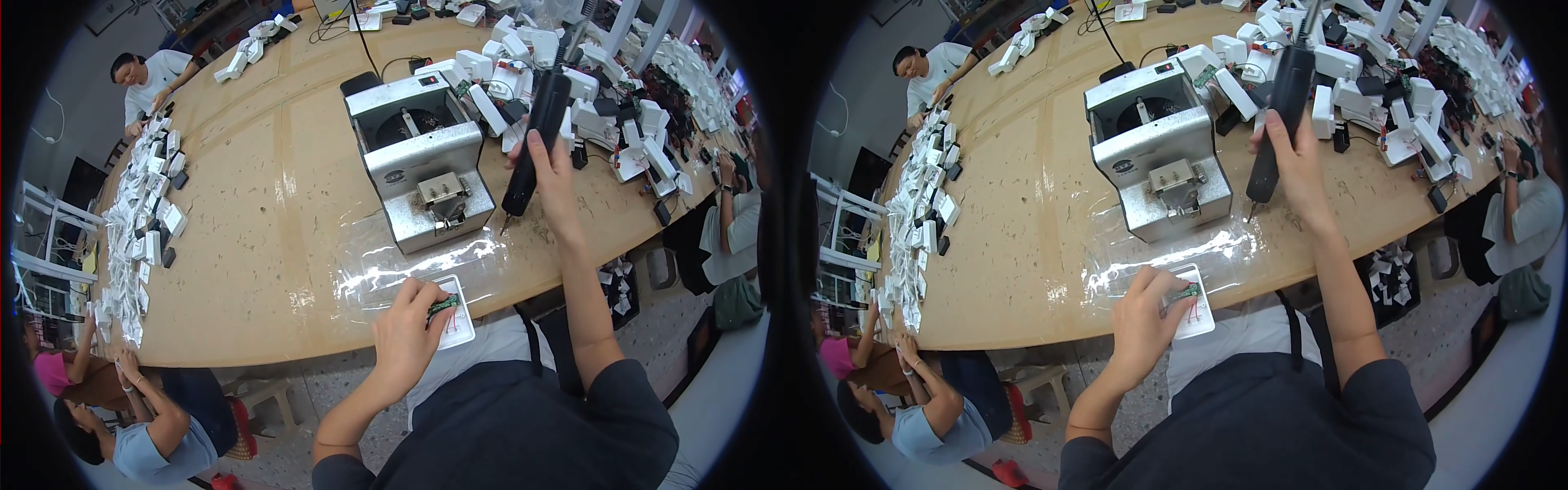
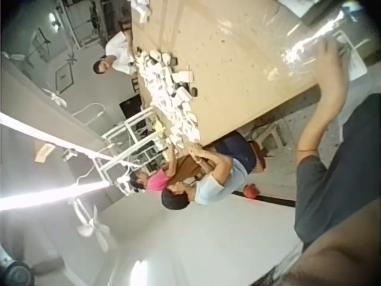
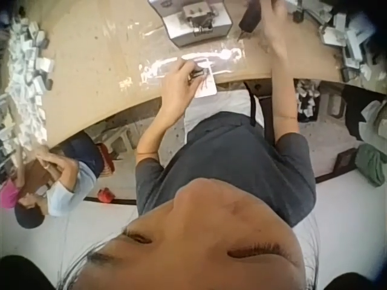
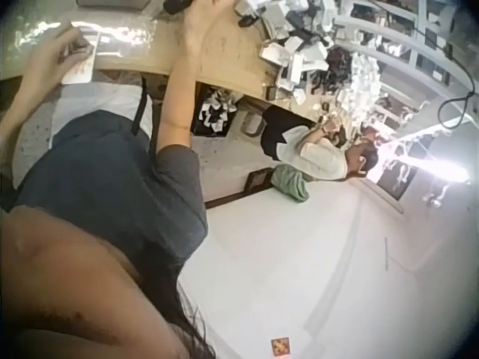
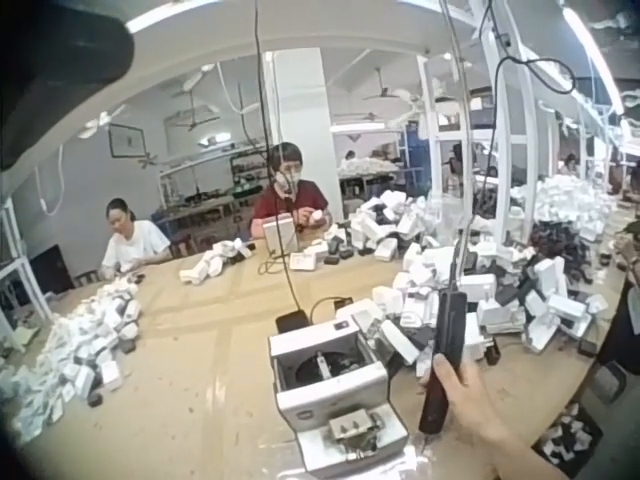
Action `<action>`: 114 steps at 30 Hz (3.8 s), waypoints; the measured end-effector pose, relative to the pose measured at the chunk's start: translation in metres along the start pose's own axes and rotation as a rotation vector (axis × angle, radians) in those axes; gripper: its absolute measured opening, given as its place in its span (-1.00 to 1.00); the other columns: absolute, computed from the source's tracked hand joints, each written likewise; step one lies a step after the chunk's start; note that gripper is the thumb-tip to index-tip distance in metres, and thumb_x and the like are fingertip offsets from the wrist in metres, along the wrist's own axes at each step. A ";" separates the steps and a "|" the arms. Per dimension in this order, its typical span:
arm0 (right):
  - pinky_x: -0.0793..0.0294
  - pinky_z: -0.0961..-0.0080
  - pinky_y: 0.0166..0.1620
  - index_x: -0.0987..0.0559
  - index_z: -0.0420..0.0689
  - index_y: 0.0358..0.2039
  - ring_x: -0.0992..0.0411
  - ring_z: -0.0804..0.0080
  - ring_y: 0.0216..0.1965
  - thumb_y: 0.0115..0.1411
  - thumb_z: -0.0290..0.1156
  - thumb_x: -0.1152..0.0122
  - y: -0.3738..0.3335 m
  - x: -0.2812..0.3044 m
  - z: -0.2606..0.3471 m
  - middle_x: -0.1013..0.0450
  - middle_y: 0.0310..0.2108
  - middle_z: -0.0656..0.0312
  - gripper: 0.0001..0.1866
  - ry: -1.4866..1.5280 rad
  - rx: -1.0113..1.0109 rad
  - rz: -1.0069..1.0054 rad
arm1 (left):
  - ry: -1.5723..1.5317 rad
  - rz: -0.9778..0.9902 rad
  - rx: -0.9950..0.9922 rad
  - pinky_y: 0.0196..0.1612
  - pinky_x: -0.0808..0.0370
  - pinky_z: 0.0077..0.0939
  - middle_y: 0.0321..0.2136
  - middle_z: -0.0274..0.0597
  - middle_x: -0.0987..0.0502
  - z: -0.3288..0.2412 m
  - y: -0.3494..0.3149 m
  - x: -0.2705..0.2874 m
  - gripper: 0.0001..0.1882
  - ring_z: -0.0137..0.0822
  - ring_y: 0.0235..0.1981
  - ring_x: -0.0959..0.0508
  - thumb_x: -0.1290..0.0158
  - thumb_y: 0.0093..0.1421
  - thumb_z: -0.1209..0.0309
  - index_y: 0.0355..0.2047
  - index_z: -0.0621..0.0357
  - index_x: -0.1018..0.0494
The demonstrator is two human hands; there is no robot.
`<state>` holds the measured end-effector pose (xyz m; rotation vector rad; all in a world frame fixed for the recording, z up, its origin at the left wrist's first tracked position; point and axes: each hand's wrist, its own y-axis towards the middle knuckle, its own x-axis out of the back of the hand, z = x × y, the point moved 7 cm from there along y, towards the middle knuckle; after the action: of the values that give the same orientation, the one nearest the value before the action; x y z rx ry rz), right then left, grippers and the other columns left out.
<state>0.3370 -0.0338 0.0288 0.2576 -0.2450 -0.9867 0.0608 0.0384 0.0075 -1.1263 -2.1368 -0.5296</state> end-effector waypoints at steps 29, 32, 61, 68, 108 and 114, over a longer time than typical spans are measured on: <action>-0.48 0.62 -0.57 -0.20 -0.29 0.17 -0.40 0.56 -0.64 0.20 0.54 0.11 -0.006 -0.113 0.112 -0.36 -0.52 0.22 0.04 0.435 0.378 0.397 | -0.163 -0.129 0.020 -0.43 -0.49 -0.28 -0.30 -0.21 -0.54 0.005 -0.005 0.000 -0.82 -0.13 -0.49 -0.61 -0.29 0.18 0.37 -0.26 0.14 -0.57; -0.48 0.62 -0.61 -0.18 -0.31 0.11 -0.40 0.54 -0.69 0.12 0.59 0.07 -0.009 -0.124 0.112 -0.37 -0.57 0.21 0.09 0.505 0.405 0.564 | -0.182 -0.124 0.043 -0.42 -0.49 -0.28 -0.30 -0.20 -0.54 0.006 -0.005 -0.001 -0.82 -0.13 -0.47 -0.62 -0.29 0.17 0.38 -0.26 0.15 -0.57; -0.47 0.61 -0.50 -0.11 -0.19 0.13 -0.38 0.55 -0.61 0.08 0.59 0.04 -0.104 -0.096 0.077 -0.35 -0.48 0.22 0.05 0.413 0.124 0.387 | -0.158 -0.161 -0.017 -0.40 -0.48 -0.21 -0.31 -0.16 -0.52 0.002 -0.007 0.002 -0.80 -0.03 -0.46 -0.59 -0.29 0.14 0.42 -0.24 0.16 -0.57; -0.47 0.60 -0.49 -0.10 -0.21 0.13 -0.40 0.55 -0.59 0.10 0.58 0.04 -0.107 -0.096 0.075 -0.36 -0.48 0.22 0.05 0.417 0.148 0.390 | -0.169 -0.147 -0.013 -0.38 -0.48 -0.19 -0.30 -0.13 -0.51 0.002 -0.007 0.001 -0.80 0.01 -0.44 -0.59 -0.29 0.14 0.45 -0.24 0.17 -0.56; -0.48 0.40 0.02 -0.49 -0.14 0.15 -0.41 0.25 0.11 0.21 -0.52 -0.20 0.013 0.139 0.030 -0.42 0.06 0.14 -0.55 -0.439 0.116 -0.158 | -0.334 0.075 -0.420 0.05 -0.52 -0.32 0.01 -0.05 -0.59 -0.069 0.002 0.030 -0.57 -0.13 0.00 -0.59 -0.29 0.15 0.48 0.06 0.17 -0.56; -0.43 0.24 0.16 -0.43 -0.11 0.22 -0.32 0.11 0.25 0.21 -0.38 -0.28 -0.002 0.087 0.026 -0.28 0.24 0.00 -0.45 -0.910 0.385 0.280 | -0.392 0.216 -0.498 0.04 -0.52 -0.34 0.01 -0.02 -0.53 -0.097 0.009 -0.038 -0.49 -0.09 -0.03 -0.59 -0.27 0.20 0.41 0.17 0.12 -0.47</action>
<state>0.3729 -0.1107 0.0606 0.1000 -1.2745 -0.7146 0.1197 -0.0378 0.0493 -1.8416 -2.2252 -0.8218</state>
